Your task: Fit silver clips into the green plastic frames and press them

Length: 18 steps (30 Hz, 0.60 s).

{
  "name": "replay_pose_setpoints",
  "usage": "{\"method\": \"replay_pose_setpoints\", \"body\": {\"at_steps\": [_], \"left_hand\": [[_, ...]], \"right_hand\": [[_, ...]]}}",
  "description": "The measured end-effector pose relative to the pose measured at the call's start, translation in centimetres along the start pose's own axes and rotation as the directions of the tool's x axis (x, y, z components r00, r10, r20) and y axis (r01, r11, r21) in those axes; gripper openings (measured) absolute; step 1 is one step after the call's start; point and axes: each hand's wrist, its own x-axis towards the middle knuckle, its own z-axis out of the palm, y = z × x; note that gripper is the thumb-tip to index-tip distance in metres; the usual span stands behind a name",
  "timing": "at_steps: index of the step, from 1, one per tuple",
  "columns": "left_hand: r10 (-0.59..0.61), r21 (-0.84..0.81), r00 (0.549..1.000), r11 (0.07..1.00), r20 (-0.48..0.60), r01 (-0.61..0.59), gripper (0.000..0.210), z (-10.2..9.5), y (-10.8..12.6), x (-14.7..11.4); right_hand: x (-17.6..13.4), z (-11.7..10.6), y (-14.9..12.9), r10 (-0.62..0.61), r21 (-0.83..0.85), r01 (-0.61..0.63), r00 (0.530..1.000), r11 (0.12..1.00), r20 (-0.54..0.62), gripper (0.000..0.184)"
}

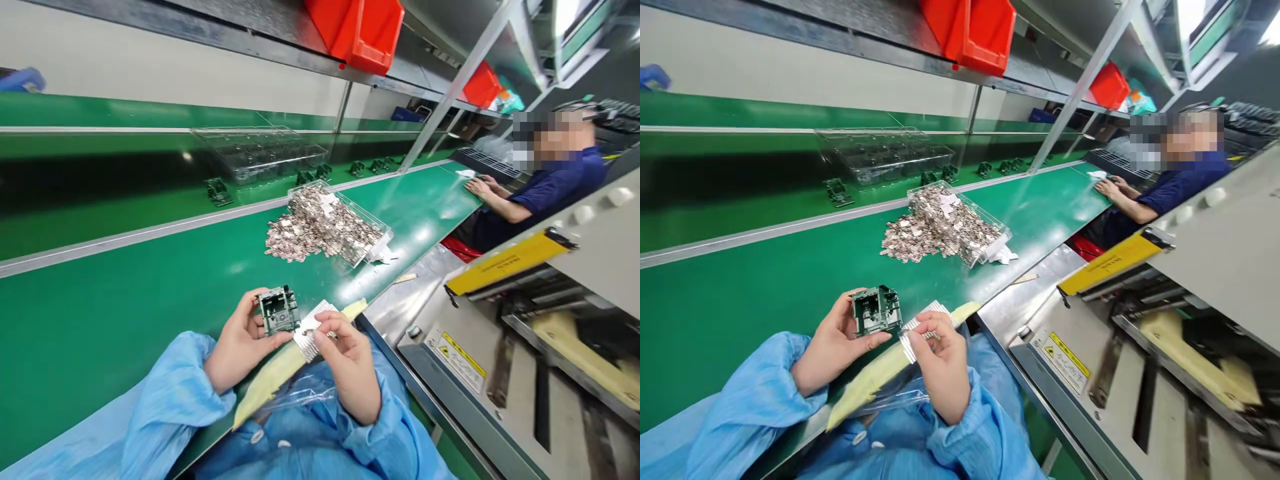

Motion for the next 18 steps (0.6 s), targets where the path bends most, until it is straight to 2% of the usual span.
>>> {"method": "replay_pose_setpoints", "body": {"at_steps": [2,5,10,18], "left_hand": [[-0.014,-0.077,0.999,0.997,0.044,0.018,0.061,2.1,-0.3,-0.2],[-0.025,-0.127,0.994,0.991,0.104,0.038,0.061,3.3,-0.8,-0.4],[-0.002,-0.113,0.991,0.993,0.136,0.018,0.056,3.3,-1.1,-0.7],[-0.005,-0.007,0.984,1.0,0.177,0.007,0.047,2.9,-0.6,-1.6]], "right_hand": [[-0.3,0.0,-0.1,-0.015,-0.043,0.013,0.999,0.999,-0.043,0.017],[-0.8,0.1,0.1,-0.044,-0.091,0.035,0.994,0.995,-0.095,0.011],[-1.2,0.6,0.7,-0.078,-0.132,0.061,0.988,0.989,-0.134,0.004],[-1.0,1.0,0.8,-0.084,-0.215,0.052,0.986,0.975,-0.142,0.01]]}}
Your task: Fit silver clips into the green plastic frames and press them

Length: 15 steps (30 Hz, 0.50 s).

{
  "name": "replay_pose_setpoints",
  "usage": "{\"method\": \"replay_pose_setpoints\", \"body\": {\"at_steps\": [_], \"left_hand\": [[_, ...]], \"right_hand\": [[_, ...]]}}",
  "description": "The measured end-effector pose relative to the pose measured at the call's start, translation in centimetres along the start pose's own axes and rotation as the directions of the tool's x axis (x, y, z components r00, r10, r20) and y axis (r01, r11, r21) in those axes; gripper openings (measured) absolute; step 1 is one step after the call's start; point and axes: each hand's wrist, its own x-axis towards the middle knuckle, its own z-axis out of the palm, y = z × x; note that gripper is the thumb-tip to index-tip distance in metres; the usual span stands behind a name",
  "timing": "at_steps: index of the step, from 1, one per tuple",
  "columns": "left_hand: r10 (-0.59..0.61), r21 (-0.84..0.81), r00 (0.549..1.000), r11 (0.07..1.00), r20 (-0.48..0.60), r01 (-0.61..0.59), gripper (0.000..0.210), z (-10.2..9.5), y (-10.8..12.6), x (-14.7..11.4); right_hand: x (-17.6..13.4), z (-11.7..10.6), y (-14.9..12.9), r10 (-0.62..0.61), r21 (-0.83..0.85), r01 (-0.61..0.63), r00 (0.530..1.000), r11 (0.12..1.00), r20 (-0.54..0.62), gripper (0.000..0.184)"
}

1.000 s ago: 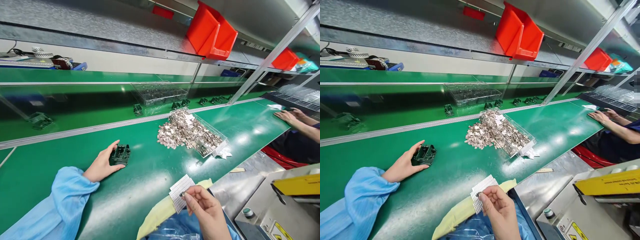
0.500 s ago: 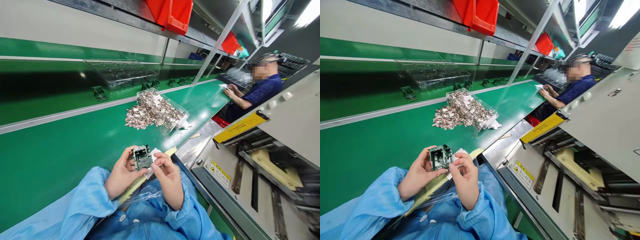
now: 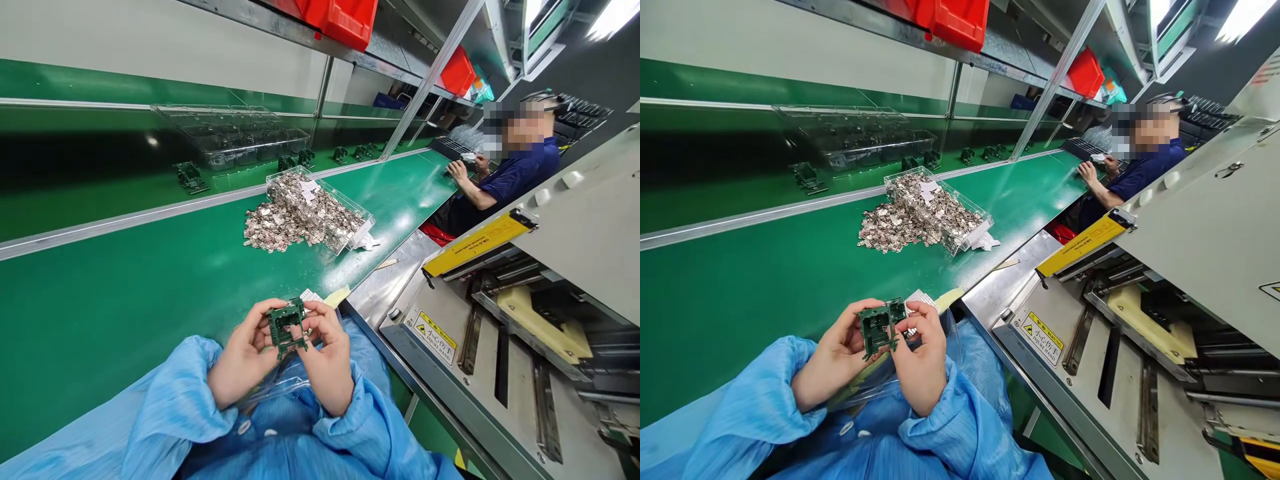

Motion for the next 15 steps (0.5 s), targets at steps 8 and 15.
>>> {"method": "replay_pose_setpoints", "body": {"at_steps": [8,15], "left_hand": [[0.074,0.161,0.997,0.984,-0.016,-0.071,0.028,-0.27,-0.23,-0.14],[0.036,0.242,0.995,0.97,-0.094,-0.012,0.027,0.19,0.19,-0.21]], "right_hand": [[-0.35,0.28,0.47,0.018,-0.001,-0.018,1.0,1.0,0.012,0.015],[-0.52,0.71,0.8,0.201,0.266,-0.22,0.975,0.938,0.098,0.021]]}}
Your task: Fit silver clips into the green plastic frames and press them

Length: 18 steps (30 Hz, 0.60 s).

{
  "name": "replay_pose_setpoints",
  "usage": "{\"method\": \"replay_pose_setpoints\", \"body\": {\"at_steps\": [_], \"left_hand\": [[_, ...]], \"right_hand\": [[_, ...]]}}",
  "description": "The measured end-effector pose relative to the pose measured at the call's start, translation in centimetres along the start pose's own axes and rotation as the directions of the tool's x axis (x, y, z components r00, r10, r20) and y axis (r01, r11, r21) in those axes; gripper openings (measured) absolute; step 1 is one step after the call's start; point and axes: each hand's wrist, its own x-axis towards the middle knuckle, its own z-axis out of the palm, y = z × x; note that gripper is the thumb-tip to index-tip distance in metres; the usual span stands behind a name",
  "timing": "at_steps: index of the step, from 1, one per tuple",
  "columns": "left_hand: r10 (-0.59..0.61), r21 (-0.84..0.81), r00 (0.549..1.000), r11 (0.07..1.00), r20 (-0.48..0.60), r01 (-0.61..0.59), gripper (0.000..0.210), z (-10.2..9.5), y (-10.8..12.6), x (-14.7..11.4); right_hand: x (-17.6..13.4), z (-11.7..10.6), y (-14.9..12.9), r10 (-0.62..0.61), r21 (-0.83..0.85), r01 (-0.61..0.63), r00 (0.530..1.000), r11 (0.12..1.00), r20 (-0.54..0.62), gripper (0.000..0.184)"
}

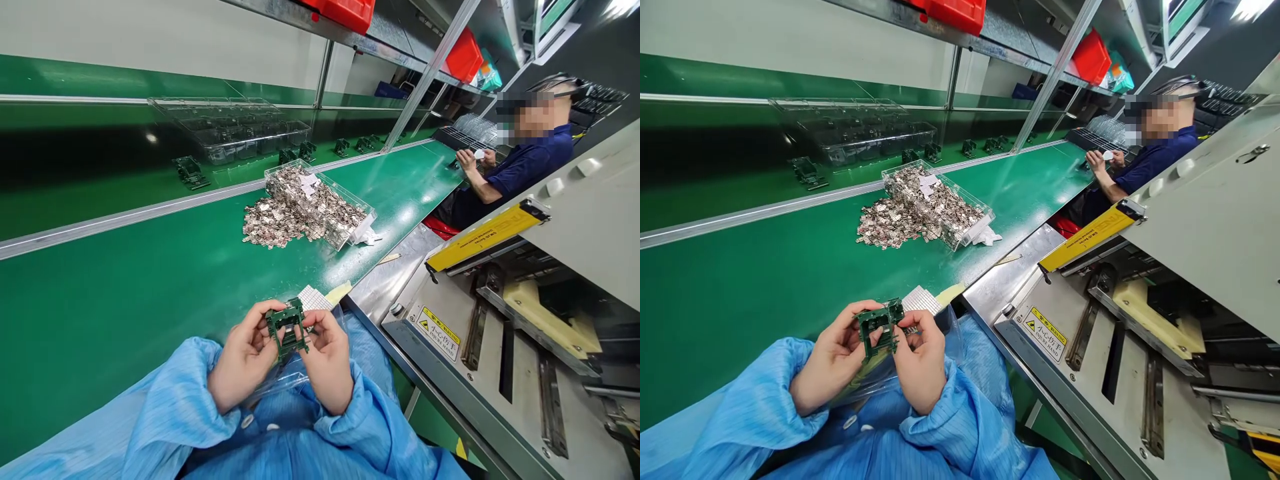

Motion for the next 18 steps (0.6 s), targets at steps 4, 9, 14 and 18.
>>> {"method": "replay_pose_setpoints", "body": {"at_steps": [4,9,14,18], "left_hand": [[-0.012,0.001,1.0,1.0,-0.021,0.012,0.027,0.2,0.3,-0.2],[-0.022,-0.003,0.999,1.0,-0.032,0.022,0.028,0.6,0.7,-0.4],[-0.036,0.044,0.999,0.998,-0.001,0.036,0.031,1.4,0.8,-1.4],[-0.003,0.084,0.999,0.996,0.036,0.0,0.028,1.6,0.8,-0.7]], "right_hand": [[0.1,0.2,-0.1,0.013,0.09,-0.012,1.0,0.996,-0.015,0.024],[-0.1,0.0,-0.4,0.015,0.1,-0.009,0.998,0.995,-0.056,0.027],[-1.2,-0.9,-0.5,0.004,0.105,0.004,0.997,0.994,-0.077,0.03],[-2.4,-2.9,0.5,-0.036,0.09,0.048,0.992,0.995,-0.124,0.028]]}}
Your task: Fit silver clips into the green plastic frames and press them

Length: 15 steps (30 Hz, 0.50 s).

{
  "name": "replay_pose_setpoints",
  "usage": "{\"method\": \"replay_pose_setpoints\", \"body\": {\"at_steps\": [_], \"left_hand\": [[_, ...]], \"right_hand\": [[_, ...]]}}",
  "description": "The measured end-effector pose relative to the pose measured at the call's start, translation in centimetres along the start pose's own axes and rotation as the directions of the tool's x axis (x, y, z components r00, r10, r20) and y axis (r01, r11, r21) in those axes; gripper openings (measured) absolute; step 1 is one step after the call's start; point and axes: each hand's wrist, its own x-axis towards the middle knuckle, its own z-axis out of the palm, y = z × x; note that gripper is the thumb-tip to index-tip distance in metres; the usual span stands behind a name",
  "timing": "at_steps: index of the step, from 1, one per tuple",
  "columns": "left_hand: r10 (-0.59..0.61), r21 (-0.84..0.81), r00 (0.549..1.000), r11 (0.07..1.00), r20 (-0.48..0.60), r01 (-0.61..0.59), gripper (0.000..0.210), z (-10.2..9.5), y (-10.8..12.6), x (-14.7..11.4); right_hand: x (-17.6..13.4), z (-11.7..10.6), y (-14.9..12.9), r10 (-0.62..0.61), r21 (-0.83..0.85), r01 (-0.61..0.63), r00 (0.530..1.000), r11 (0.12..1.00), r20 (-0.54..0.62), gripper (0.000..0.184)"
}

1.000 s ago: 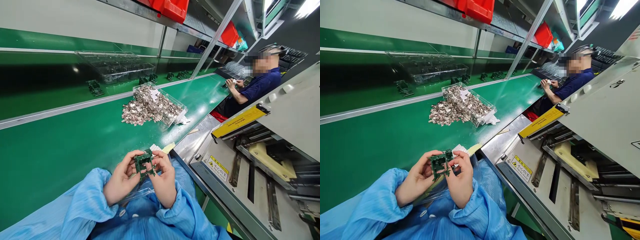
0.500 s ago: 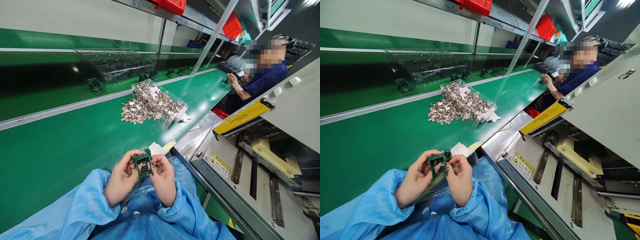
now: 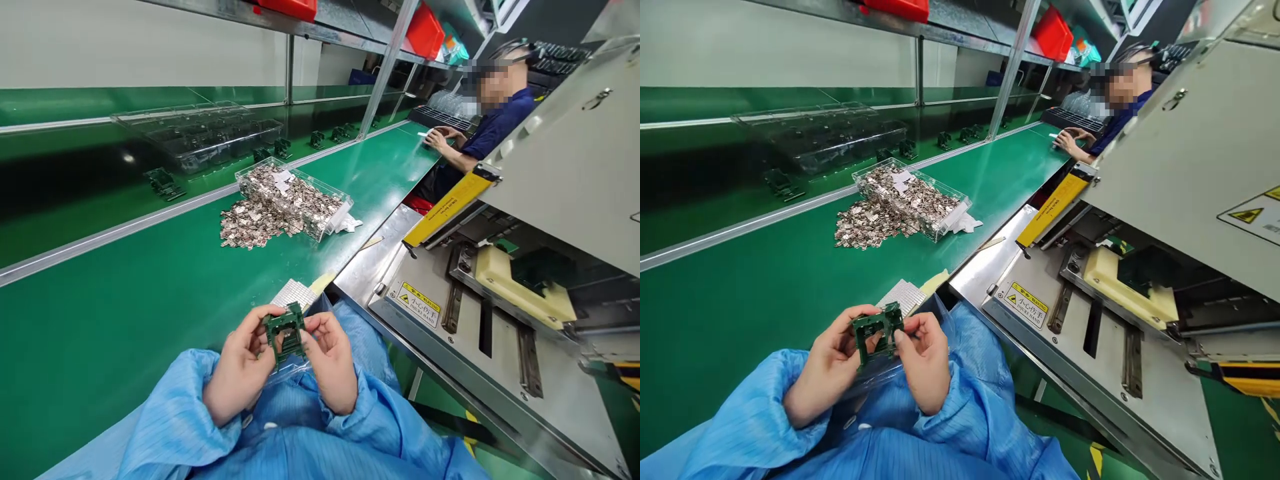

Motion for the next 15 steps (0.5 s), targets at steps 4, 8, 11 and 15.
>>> {"method": "replay_pose_setpoints", "body": {"at_steps": [4,8,11,15], "left_hand": [[0.057,-0.036,0.984,0.997,-0.171,-0.064,0.033,0.6,-0.9,3.9],[0.008,-0.122,0.993,0.992,-0.118,-0.023,0.038,2.5,-1.9,7.0],[0.023,-0.095,0.995,0.995,-0.095,-0.032,0.039,3.7,-2.1,6.5],[0.057,-0.037,0.994,0.997,-0.097,-0.061,0.036,4.2,-1.9,4.5]], "right_hand": [[0.1,-2.7,2.3,0.038,-0.115,-0.046,0.997,0.992,-0.073,0.035],[1.6,-3.7,4.8,0.041,-0.17,-0.045,0.999,0.984,-0.024,0.039],[2.9,-3.5,5.5,-0.016,-0.147,0.011,0.999,0.989,-0.031,0.038],[3.8,-3.2,5.8,-0.04,-0.123,0.037,0.999,0.992,-0.023,0.039]]}}
